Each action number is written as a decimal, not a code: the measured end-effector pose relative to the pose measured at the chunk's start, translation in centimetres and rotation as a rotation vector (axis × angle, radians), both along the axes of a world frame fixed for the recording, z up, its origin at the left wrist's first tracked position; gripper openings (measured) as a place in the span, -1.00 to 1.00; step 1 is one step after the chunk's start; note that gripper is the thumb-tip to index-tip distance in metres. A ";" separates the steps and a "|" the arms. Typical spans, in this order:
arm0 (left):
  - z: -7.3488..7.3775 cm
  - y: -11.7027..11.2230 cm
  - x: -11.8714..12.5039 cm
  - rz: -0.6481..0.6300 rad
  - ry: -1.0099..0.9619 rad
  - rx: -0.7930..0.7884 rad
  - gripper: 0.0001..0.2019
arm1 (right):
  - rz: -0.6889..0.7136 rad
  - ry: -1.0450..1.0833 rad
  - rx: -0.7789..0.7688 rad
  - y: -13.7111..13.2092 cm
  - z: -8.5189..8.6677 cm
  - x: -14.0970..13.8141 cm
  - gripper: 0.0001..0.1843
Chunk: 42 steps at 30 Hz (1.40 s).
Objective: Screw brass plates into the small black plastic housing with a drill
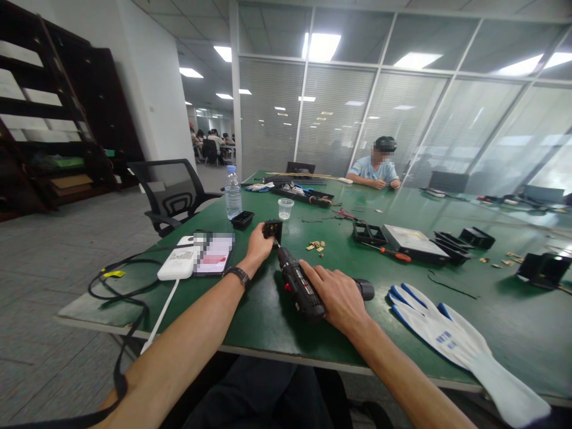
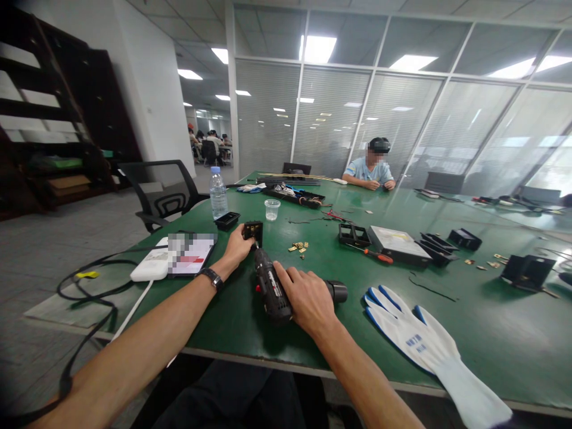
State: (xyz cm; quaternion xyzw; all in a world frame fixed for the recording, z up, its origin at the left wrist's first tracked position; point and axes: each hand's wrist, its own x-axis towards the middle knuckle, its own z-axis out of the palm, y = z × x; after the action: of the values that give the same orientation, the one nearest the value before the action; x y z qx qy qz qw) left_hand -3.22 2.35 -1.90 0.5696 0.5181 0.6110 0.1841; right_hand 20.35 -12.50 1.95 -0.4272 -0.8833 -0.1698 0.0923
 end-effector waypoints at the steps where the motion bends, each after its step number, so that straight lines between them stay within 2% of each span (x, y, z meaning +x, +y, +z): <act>1: 0.0 0.0 0.0 -0.003 0.000 0.002 -0.63 | 0.001 0.000 -0.001 0.0 0.0 0.0 -0.22; 42: 0.0 -0.1 -0.1 -0.029 -0.020 0.007 -0.63 | -0.009 -0.009 0.008 0.1 0.0 -0.1 -0.22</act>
State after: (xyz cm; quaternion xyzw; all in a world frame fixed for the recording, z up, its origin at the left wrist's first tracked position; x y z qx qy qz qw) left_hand -3.30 2.30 -1.88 0.5716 0.5058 0.6157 0.1958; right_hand 20.24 -12.40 1.92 -0.4302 -0.8809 -0.1758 0.0893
